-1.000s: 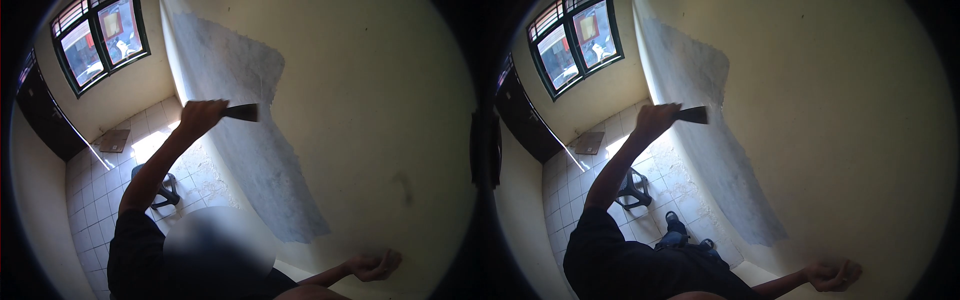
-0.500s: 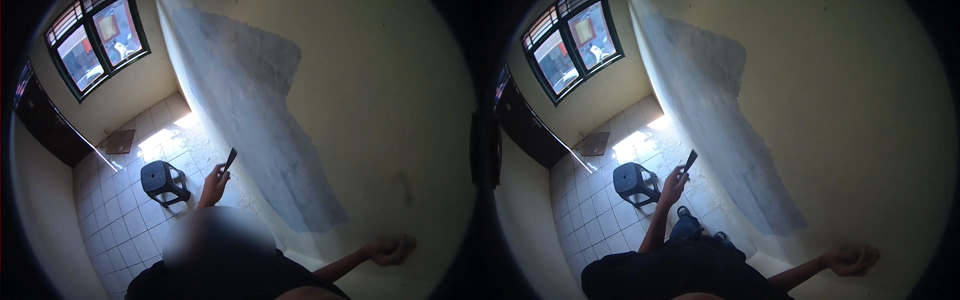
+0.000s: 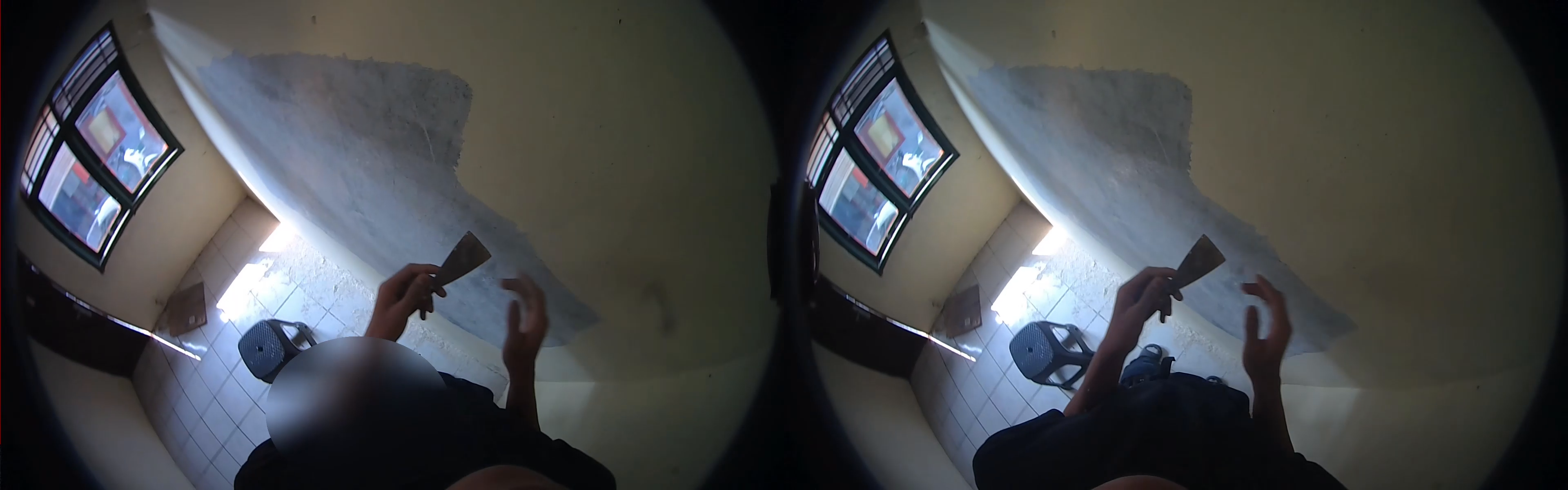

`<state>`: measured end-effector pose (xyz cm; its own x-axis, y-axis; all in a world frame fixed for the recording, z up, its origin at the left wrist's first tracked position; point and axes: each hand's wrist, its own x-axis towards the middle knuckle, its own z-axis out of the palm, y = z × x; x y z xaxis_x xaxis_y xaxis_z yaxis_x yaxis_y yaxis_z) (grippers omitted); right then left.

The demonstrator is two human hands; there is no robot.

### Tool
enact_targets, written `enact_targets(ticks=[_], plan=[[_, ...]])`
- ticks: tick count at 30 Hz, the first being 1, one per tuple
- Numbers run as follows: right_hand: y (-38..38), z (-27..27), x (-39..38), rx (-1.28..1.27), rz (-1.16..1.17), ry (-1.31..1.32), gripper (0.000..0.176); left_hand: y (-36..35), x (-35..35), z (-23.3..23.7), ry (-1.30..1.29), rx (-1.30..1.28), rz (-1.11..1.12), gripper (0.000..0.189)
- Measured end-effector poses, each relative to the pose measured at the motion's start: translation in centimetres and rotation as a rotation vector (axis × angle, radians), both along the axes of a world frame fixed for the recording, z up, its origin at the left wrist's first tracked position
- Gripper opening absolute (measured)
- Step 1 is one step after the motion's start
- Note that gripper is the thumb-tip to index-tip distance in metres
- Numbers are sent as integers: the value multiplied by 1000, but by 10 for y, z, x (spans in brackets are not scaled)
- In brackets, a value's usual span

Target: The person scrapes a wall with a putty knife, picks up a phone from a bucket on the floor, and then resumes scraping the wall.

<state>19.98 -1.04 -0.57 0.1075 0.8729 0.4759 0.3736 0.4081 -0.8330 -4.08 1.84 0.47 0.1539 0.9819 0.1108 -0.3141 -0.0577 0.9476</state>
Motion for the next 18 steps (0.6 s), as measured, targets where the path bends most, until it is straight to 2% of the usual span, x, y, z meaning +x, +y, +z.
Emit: enact_targets(ticks=[2,4,6,9,10,12,13,14,16,18], plan=[[14,-11,-52,-195,319,365,57,4,0,12,17,20,-143,31],[22,-23,-89,-297,462,607,60,17,-14,12,-63,15,-280,23],[34,-14,-111,-318,500,698,54,29,-29,16,-44,73,-190,16],[56,8,-115,-344,434,460,60,54,-55,19,-53,246,-71,17],[60,16,-118,-312,370,437,51,63,-67,19,-6,270,10,16],[69,21,-115,-268,265,509,36,77,-90,27,-8,161,75,14],[68,26,-114,-262,166,545,26,85,-102,23,22,183,62,13],[69,25,-113,-170,110,555,25,94,-113,18,55,206,51,11],[71,26,-114,20,1,572,24,105,-124,16,255,253,-80,11],[75,35,-126,244,-77,538,31,106,-119,20,396,320,-270,15]])
